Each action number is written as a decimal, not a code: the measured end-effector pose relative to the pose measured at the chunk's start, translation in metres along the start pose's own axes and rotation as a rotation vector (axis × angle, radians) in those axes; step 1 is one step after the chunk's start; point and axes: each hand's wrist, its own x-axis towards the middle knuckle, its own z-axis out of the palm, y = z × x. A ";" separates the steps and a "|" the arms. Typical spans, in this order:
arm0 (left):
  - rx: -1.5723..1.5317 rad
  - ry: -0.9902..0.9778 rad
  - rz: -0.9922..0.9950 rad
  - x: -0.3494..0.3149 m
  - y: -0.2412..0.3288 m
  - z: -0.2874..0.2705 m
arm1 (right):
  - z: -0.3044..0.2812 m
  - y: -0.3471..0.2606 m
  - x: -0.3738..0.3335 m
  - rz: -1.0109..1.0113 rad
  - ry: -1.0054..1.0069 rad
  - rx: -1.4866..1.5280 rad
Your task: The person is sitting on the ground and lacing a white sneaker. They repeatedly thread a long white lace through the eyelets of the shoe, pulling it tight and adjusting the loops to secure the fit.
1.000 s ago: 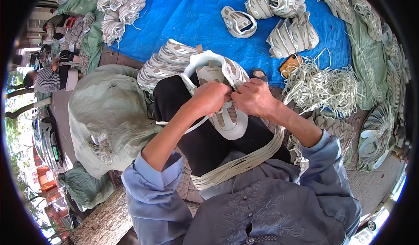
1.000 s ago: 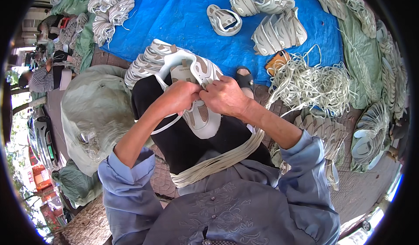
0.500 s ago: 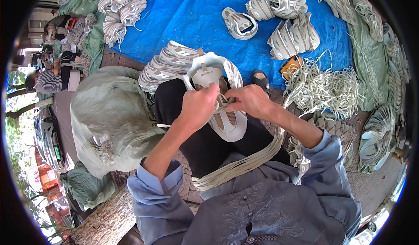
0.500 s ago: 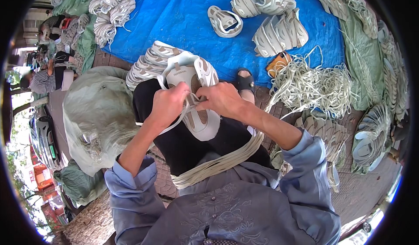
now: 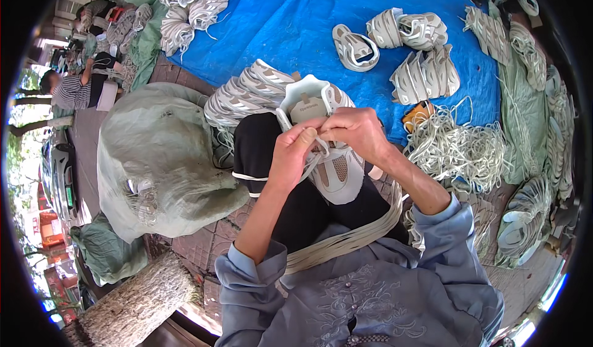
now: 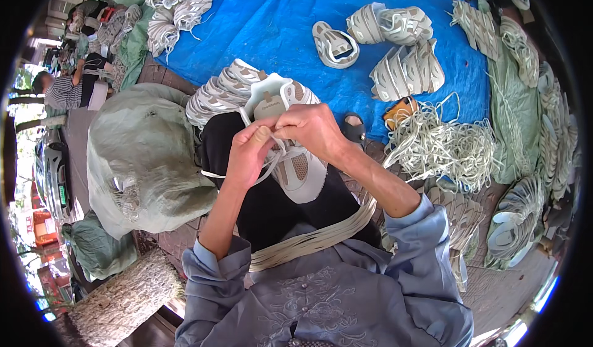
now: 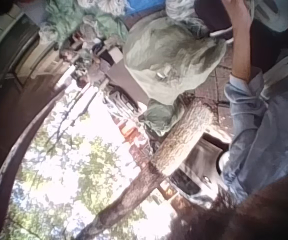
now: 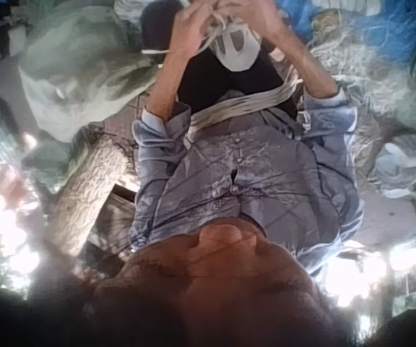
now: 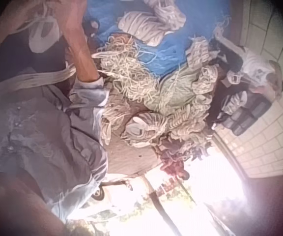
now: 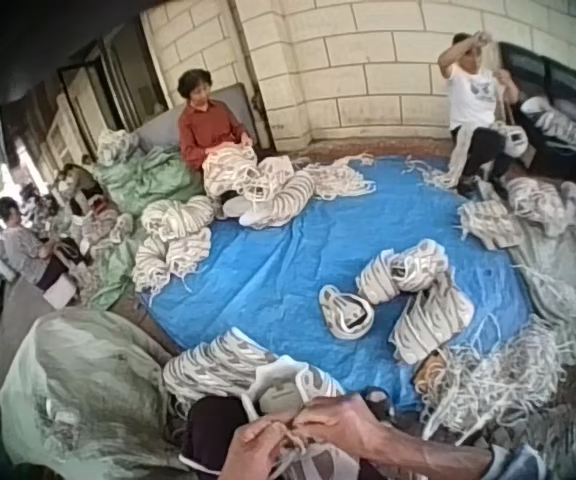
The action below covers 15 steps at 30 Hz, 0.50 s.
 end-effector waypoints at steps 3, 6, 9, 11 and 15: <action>-0.128 -0.056 -0.069 0.002 -0.003 0.001 | -0.001 0.000 0.006 -0.228 0.026 -0.183; -0.087 -0.192 -0.128 0.007 0.000 -0.005 | -0.004 0.002 0.006 0.025 0.001 0.134; 0.130 -0.269 -0.229 0.012 0.008 -0.014 | -0.005 0.006 0.006 0.215 -0.041 0.510; 0.349 -0.284 -0.233 0.013 0.009 -0.013 | -0.005 0.008 0.006 0.280 -0.066 0.610; 0.535 -0.129 -0.088 0.010 0.002 -0.001 | -0.002 0.016 0.010 0.308 -0.087 0.658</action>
